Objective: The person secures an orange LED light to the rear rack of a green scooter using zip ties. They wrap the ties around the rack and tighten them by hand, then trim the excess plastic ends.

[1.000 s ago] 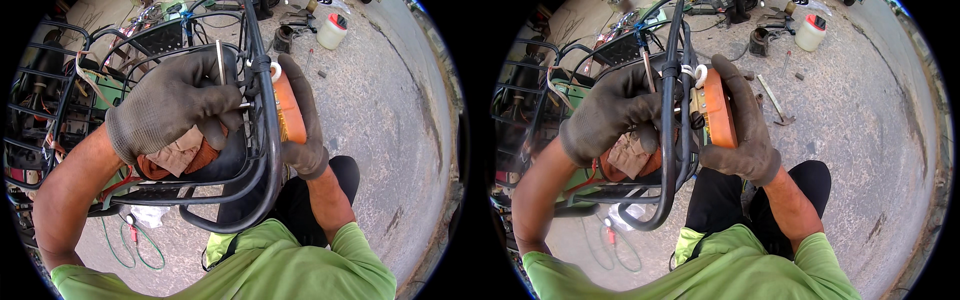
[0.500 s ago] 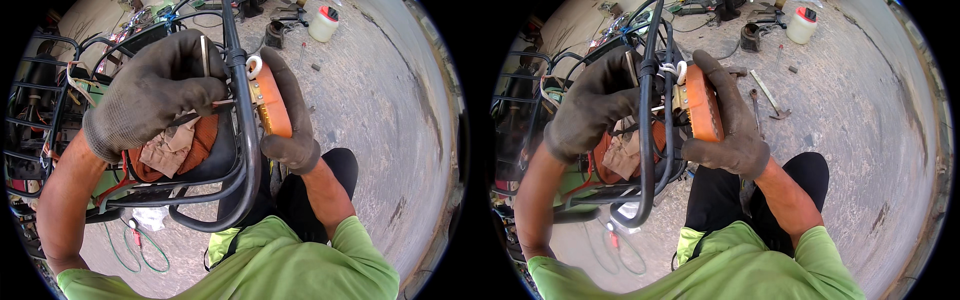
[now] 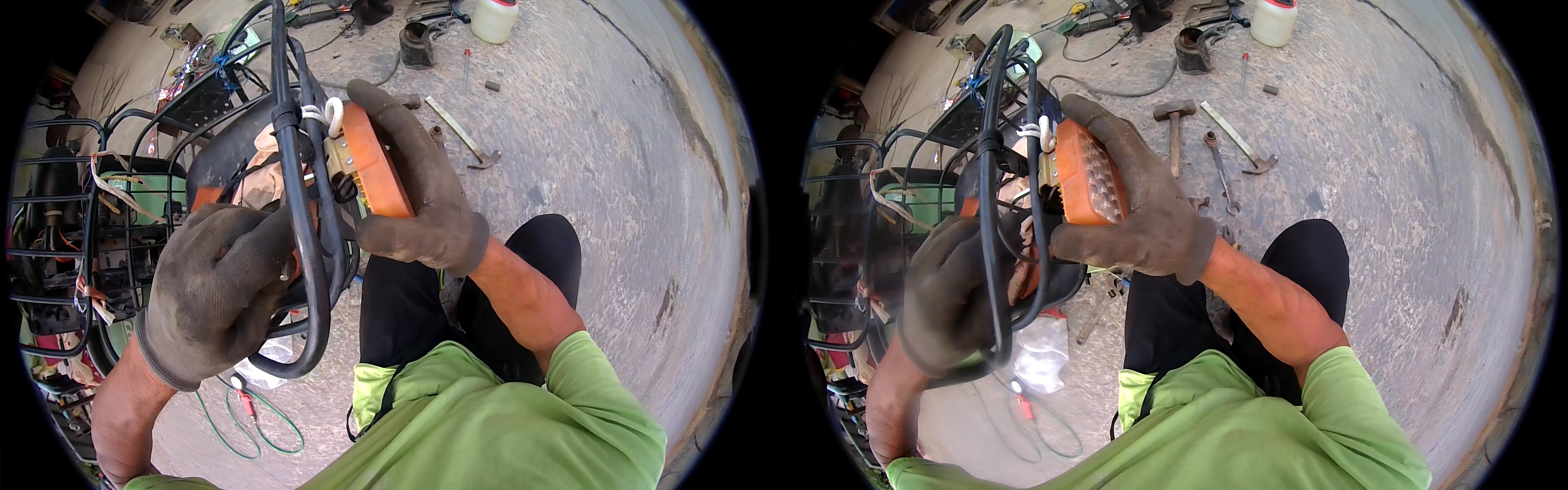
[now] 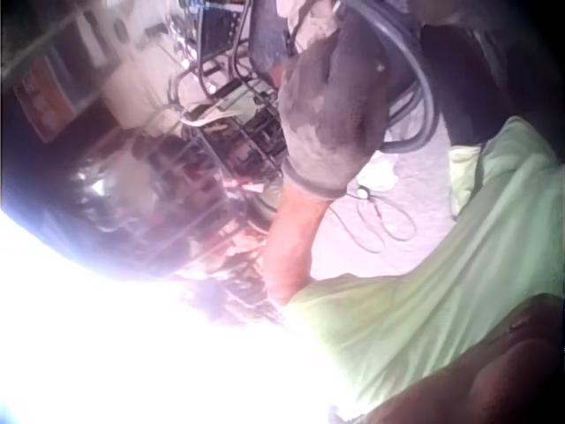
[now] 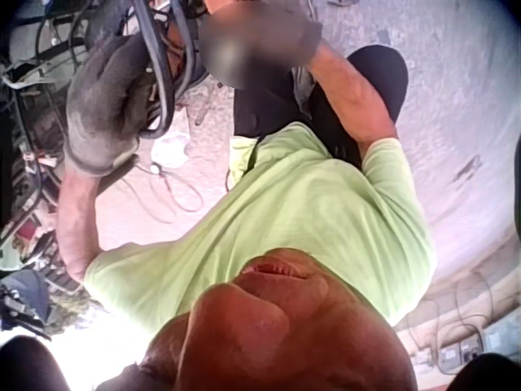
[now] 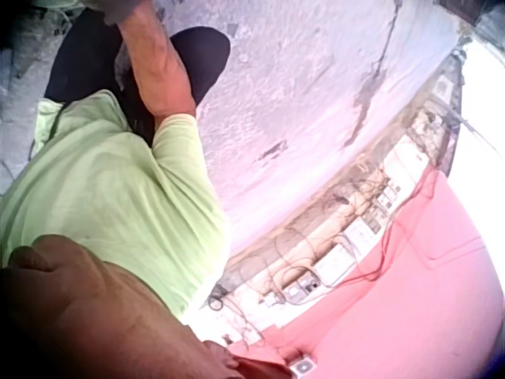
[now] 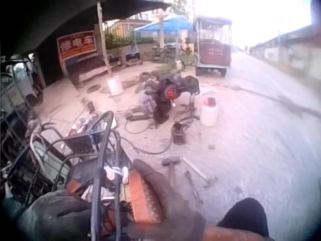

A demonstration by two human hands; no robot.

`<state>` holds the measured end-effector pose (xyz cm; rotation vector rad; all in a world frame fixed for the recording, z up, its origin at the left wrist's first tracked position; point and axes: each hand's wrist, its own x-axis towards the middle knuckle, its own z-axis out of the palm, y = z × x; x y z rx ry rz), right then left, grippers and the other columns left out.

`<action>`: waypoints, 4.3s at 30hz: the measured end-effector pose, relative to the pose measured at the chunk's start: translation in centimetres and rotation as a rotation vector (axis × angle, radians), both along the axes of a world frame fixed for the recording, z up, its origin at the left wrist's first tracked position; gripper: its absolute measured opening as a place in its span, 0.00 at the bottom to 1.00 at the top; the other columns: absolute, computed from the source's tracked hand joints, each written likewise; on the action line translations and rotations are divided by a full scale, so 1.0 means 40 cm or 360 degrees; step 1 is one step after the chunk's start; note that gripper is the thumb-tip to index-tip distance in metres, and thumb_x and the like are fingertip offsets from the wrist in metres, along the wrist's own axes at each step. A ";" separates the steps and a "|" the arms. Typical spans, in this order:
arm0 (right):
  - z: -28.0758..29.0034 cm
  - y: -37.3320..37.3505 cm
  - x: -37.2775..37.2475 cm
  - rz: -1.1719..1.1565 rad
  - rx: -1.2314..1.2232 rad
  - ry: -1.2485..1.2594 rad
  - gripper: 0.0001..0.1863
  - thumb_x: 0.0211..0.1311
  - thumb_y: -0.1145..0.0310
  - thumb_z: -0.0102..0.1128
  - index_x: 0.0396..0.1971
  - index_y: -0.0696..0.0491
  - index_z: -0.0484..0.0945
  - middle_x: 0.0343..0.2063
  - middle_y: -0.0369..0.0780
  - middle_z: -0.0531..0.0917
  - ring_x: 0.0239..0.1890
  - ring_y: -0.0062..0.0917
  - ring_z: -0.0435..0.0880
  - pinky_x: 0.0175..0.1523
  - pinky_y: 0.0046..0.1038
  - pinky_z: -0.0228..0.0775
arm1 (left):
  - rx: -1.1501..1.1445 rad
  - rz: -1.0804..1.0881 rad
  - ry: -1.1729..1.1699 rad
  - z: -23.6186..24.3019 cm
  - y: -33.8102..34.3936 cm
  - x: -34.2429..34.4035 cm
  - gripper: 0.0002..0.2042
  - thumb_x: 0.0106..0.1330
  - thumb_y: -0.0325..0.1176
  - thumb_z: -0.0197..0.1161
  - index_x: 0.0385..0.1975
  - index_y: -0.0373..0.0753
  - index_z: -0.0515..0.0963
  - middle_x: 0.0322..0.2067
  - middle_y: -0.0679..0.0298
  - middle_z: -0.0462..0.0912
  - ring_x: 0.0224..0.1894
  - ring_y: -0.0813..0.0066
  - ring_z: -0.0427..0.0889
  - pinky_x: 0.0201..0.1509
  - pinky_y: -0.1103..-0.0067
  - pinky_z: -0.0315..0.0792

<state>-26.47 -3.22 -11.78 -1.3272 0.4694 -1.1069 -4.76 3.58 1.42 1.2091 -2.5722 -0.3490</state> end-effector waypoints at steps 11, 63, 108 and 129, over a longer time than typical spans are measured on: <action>0.019 -0.002 -0.009 -0.0059 -0.0027 0.0145 0.63 0.40 0.64 0.82 0.76 0.57 0.51 0.64 0.44 0.69 0.67 0.32 0.69 0.73 0.34 0.59 | 0.1371 0.0851 0.1102 -0.031 -0.028 -0.014 0.40 0.58 0.58 0.74 0.58 0.31 0.69 0.39 0.56 0.86 0.37 0.71 0.88 0.42 0.79 0.82; 0.001 -0.008 0.017 -0.0094 -0.0123 0.0126 0.67 0.40 0.47 0.81 0.76 0.59 0.50 0.71 0.48 0.62 0.74 0.35 0.61 0.77 0.35 0.50 | -0.0080 -0.0324 -0.0243 -0.100 -0.238 0.095 0.20 0.56 0.23 0.60 0.51 0.39 0.80 0.44 0.54 0.84 0.48 0.50 0.82 0.52 0.64 0.79; 0.002 -0.003 -0.007 -0.0153 -0.0294 0.0200 0.62 0.40 0.60 0.84 0.75 0.56 0.53 0.67 0.45 0.67 0.69 0.32 0.67 0.74 0.34 0.57 | 0.0351 0.0439 0.0579 0.036 0.012 -0.037 0.11 0.72 0.36 0.64 0.41 0.33 0.83 0.40 0.57 0.86 0.39 0.67 0.82 0.48 0.73 0.75; -0.014 -0.008 0.003 -0.0060 -0.0086 0.0045 0.62 0.40 0.67 0.80 0.76 0.56 0.51 0.68 0.43 0.65 0.71 0.31 0.64 0.76 0.34 0.53 | 0.1483 0.0815 0.0676 0.026 -0.052 0.024 0.30 0.75 0.60 0.53 0.39 0.33 0.83 0.29 0.60 0.87 0.24 0.74 0.86 0.29 0.83 0.77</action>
